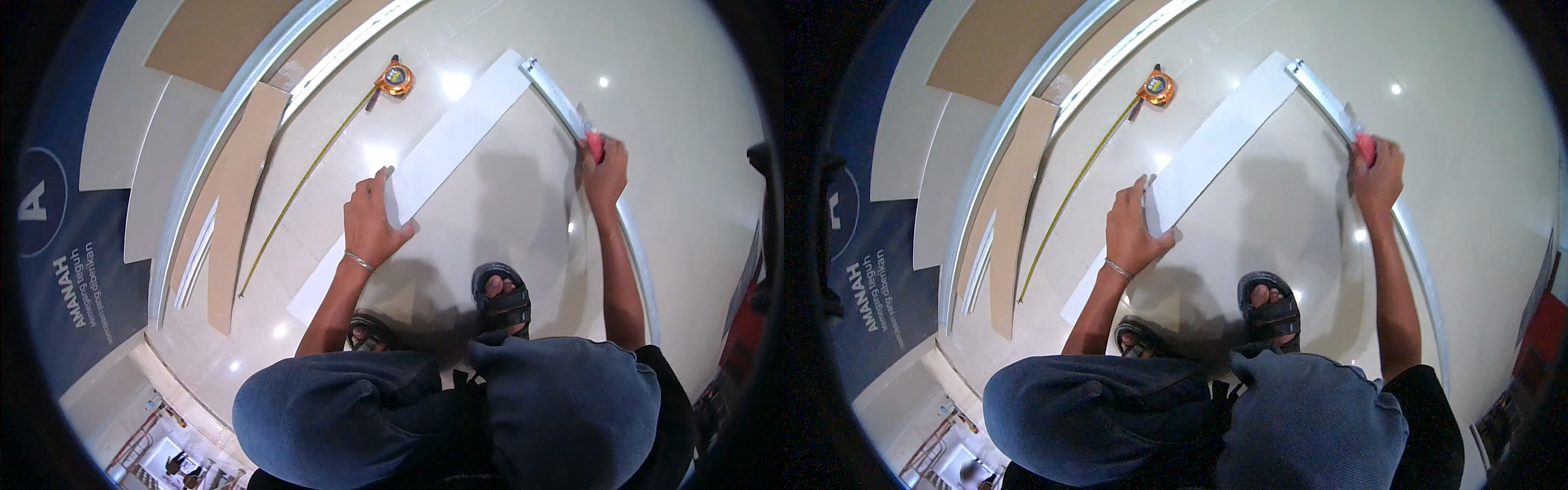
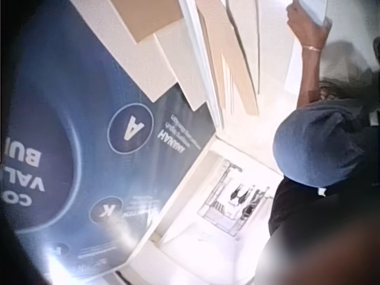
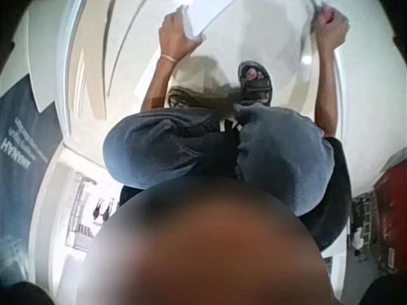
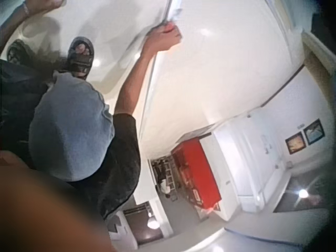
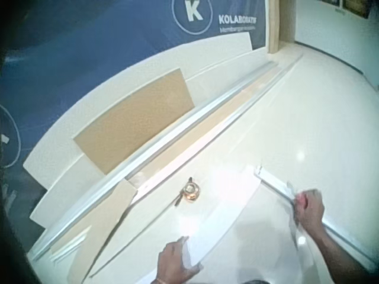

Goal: The person measures and marks white panels and cardboard using a tape measure and utility knife. They use a metal straight edge to guide the cuts and separate the pieces. The person works on the floor, handling multiple panels and cardboard pieces sequentially.

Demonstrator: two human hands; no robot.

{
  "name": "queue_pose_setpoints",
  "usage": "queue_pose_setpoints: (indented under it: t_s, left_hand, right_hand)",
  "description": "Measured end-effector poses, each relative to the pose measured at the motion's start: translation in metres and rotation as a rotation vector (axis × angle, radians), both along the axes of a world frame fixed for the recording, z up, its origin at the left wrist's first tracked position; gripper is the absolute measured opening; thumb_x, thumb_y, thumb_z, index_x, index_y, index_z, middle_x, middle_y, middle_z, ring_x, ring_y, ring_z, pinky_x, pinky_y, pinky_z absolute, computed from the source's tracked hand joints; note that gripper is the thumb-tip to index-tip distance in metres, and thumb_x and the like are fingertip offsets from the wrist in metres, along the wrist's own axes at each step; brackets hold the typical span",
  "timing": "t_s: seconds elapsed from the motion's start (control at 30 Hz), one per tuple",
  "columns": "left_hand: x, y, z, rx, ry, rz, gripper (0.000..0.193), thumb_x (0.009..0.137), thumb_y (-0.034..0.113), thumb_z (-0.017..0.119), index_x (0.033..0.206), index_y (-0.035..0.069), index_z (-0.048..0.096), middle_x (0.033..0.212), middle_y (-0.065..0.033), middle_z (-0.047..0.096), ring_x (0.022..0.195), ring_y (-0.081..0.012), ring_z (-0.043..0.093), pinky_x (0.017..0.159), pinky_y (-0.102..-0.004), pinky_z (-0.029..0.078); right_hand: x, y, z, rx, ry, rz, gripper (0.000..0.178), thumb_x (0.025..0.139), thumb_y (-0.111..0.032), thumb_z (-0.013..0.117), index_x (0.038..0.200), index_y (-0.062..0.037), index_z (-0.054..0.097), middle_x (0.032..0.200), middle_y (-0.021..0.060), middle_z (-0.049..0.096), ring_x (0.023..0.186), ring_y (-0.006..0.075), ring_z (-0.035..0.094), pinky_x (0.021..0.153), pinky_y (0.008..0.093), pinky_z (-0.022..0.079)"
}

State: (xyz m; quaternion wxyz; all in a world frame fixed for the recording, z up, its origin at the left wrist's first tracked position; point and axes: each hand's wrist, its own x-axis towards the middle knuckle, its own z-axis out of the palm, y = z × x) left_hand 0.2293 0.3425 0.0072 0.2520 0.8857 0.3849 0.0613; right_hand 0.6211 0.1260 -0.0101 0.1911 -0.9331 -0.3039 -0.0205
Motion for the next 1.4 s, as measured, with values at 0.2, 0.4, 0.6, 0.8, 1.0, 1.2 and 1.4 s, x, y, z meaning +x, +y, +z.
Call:
queue_pose_setpoints:
  t_s: [0.2, 0.4, 0.6, 0.8, 1.0, 1.2, 1.4]
  left_hand:
    - [-0.040, 0.040, 0.029, -0.419, 0.225, -0.011, 0.102, 0.060, 0.033, 0.090, 0.148, 0.002, 0.051, 0.122, -0.0247, 0.072, 0.109, -0.0423, 0.072, 0.097, -0.0496, 0.058]
    - [-0.093, 0.049, 0.041, -0.369, 0.288, 0.009, 0.088, 0.071, 0.043, 0.089, 0.144, 0.007, 0.057, 0.113, -0.0242, 0.077, 0.103, -0.0429, 0.075, 0.093, -0.0492, 0.059]
    - [-0.094, 0.023, 0.032, -0.352, 0.225, 0.394, 0.071, 0.094, 0.071, 0.067, 0.117, 0.005, 0.078, 0.092, -0.0244, 0.077, 0.092, -0.0413, 0.076, 0.083, -0.0486, 0.058]
    - [-0.074, 0.001, 0.067, -0.254, 0.137, 0.453, 0.064, 0.096, 0.066, 0.069, 0.110, 0.004, 0.079, 0.086, -0.0234, 0.077, 0.085, -0.0410, 0.075, 0.076, -0.0493, 0.058]
    - [-0.040, -0.034, 0.110, -0.032, 0.038, 0.353, 0.056, 0.089, 0.058, 0.080, 0.104, 0.005, 0.076, 0.080, -0.0196, 0.076, 0.071, -0.0398, 0.075, 0.065, -0.0473, 0.058]
    - [-0.034, -0.060, 0.145, 0.113, -0.320, 0.211, 0.043, 0.084, 0.044, 0.090, 0.091, 0.007, 0.069, 0.071, -0.0148, 0.068, 0.065, -0.0368, 0.069, 0.060, -0.0416, 0.054]
    - [-0.043, -0.055, 0.164, 0.153, -0.345, 0.165, 0.044, 0.087, 0.043, 0.088, 0.100, 0.005, 0.070, 0.074, -0.0139, 0.068, 0.067, -0.0352, 0.070, 0.061, -0.0412, 0.054]
  right_hand:
    - [-0.063, 0.003, -0.009, -0.207, 0.019, 0.083, 0.046, 0.095, -0.026, 0.080, 0.136, -0.0099, 0.069, 0.131, 0.0150, 0.064, 0.122, 0.0347, 0.063, 0.099, 0.0491, 0.056]
    - [-0.037, 0.019, -0.008, -0.146, 0.036, 0.046, 0.055, 0.098, -0.030, 0.077, 0.147, -0.0107, 0.064, 0.132, 0.0176, 0.064, 0.122, 0.0358, 0.065, 0.098, 0.0495, 0.057]
    - [-0.094, 0.023, -0.007, -0.135, 0.089, 0.387, 0.059, 0.096, -0.035, 0.080, 0.145, -0.0053, 0.063, 0.129, 0.0207, 0.064, 0.117, 0.0401, 0.065, 0.098, 0.0504, 0.054]
    - [-0.222, 0.074, 0.025, 0.379, 1.139, 0.375, 0.073, 0.099, -0.045, 0.080, 0.150, -0.0022, 0.050, 0.137, 0.0169, 0.064, 0.120, 0.0294, 0.065, 0.103, 0.0462, 0.053]
    - [-0.289, 0.127, 0.082, 0.973, 1.841, -0.232, 0.062, 0.107, -0.045, 0.072, 0.147, -0.0017, 0.052, 0.133, 0.0105, 0.065, 0.119, 0.0215, 0.066, 0.101, 0.0401, 0.056]
    - [-0.283, 0.122, 0.125, 0.945, 2.006, -0.322, 0.052, 0.111, -0.056, 0.057, 0.139, -0.0118, 0.058, 0.115, 0.0060, 0.065, 0.106, 0.0235, 0.069, 0.094, 0.0416, 0.058]
    - [-0.281, 0.117, 0.148, 0.985, 1.886, -0.245, 0.049, 0.112, -0.051, 0.057, 0.136, -0.0082, 0.059, 0.117, 0.0072, 0.069, 0.108, 0.0236, 0.071, 0.098, 0.0419, 0.057]
